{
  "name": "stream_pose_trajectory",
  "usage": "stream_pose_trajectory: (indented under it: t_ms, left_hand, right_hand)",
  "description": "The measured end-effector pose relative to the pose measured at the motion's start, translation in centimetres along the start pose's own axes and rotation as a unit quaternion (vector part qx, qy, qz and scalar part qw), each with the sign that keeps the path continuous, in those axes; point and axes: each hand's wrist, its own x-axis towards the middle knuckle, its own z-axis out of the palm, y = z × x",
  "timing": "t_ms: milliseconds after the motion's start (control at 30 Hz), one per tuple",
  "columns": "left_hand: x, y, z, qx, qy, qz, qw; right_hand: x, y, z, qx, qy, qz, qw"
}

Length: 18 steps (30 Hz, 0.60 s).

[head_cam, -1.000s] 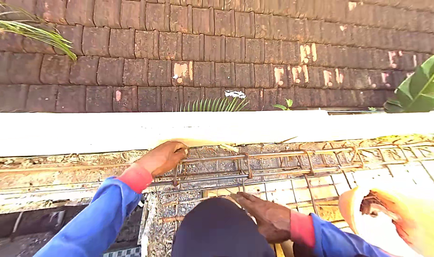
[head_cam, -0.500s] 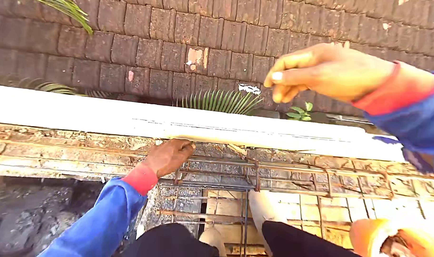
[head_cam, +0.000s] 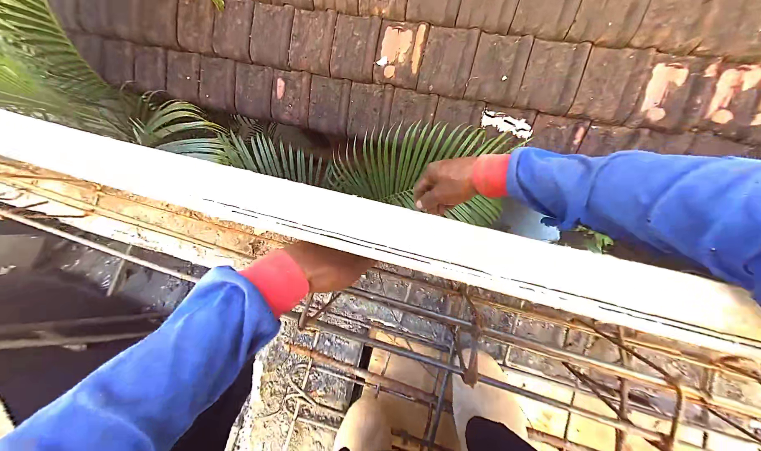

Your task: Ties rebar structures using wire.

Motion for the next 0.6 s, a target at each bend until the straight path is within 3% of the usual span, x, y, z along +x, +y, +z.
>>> stream_pose_trajectory:
  t_ms: [100,267,467,600]
  left_hand:
    - [0.4,1.3,1.3,-0.01,0.009,-0.037,0.999]
    - [0.9,2.1,2.7,-0.025,0.004,-0.164,0.986]
    - [0.7,2.3,4.1,0.037,0.092,-0.176,0.979]
    - [0.7,2.6,3.6,0.033,0.108,-0.176,0.978]
  right_hand:
    - [2.1,0.8,0.9,0.028,-0.019,0.002,0.999]
    - [3.8,1.1,1.7,0.016,-0.045,0.004,0.999]
    - [3.4,1.5,2.2,0.044,-0.044,-0.002,0.998]
    - [1.4,1.0,1.6,-0.031,-0.026,-0.041,0.998]
